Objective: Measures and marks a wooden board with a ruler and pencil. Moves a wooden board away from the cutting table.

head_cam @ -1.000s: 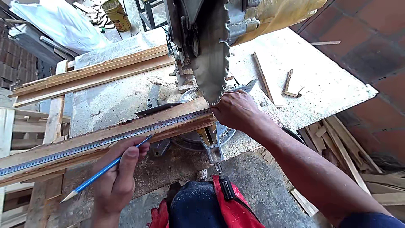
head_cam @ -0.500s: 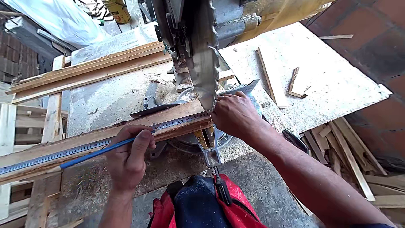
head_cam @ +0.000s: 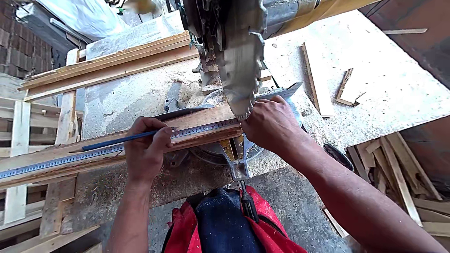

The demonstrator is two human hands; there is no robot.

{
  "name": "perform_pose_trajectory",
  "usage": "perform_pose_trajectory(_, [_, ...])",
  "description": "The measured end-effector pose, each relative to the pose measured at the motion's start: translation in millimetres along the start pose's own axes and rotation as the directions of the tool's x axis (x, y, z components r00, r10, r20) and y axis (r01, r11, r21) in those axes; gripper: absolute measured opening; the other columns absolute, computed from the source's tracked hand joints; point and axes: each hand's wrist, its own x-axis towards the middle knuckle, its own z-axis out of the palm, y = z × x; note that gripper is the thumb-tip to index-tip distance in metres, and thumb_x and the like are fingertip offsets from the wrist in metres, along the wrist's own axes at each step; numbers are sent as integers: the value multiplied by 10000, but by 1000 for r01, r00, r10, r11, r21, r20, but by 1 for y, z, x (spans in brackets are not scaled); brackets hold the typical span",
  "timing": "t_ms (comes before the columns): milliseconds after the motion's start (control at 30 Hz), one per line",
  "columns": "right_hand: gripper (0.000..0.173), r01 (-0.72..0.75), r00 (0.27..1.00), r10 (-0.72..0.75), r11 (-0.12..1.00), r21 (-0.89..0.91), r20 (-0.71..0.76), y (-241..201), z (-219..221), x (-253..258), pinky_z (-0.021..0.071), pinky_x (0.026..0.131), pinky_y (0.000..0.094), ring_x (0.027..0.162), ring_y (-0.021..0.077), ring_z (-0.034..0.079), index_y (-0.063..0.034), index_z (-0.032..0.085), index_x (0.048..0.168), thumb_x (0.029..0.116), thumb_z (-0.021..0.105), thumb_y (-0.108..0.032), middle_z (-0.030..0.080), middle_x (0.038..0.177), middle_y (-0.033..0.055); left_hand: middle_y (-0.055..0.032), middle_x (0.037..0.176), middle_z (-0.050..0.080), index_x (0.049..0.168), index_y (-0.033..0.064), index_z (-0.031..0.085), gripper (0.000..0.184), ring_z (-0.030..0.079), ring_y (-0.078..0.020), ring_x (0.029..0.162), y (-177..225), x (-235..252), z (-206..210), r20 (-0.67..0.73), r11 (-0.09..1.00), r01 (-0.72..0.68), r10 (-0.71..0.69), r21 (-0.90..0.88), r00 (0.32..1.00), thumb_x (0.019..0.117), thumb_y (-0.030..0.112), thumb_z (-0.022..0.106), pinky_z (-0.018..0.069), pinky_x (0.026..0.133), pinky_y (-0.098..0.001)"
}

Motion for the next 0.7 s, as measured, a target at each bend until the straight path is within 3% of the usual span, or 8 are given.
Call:
perform_pose_trajectory(200, [162, 17, 999, -17, 1000, -2, -43, 0, 1, -2, 453, 745, 515, 803, 300, 678, -132, 721, 853, 944, 627, -227, 705, 831, 100, 19, 856, 706, 1012, 115, 648, 95, 667, -102, 651, 0, 4, -15, -76, 999, -45, 47, 26, 996, 937, 125, 705, 597, 603, -260])
perform_pose_trajectory(367, [173, 43, 996, -43, 999, -4, -81, 2, 3, -3, 469, 733, 527, 782, 309, 679, -144, 732, 872, 962, 621, -242, 694, 811, 100, 10, 851, 673, 1033, 113, 616, 39, 671, -130, 677, -1, 2, -40, -158, 999, -34, 28, -36, 987, 995, 117, 606, 619, 664, -307])
perform_pose_trajectory(700, [189, 63, 992, -66, 998, -28, -112, 1, 2, -2, 465, 704, 536, 765, 321, 681, -142, 728, 854, 973, 612, -234, 693, 788, 102, 14, 850, 673, 1059, 110, 629, 87, 664, -120, 677, -5, -15, -50, -187, 999, 28, -35, -39, 982, 976, 124, 607, 611, 660, -296])
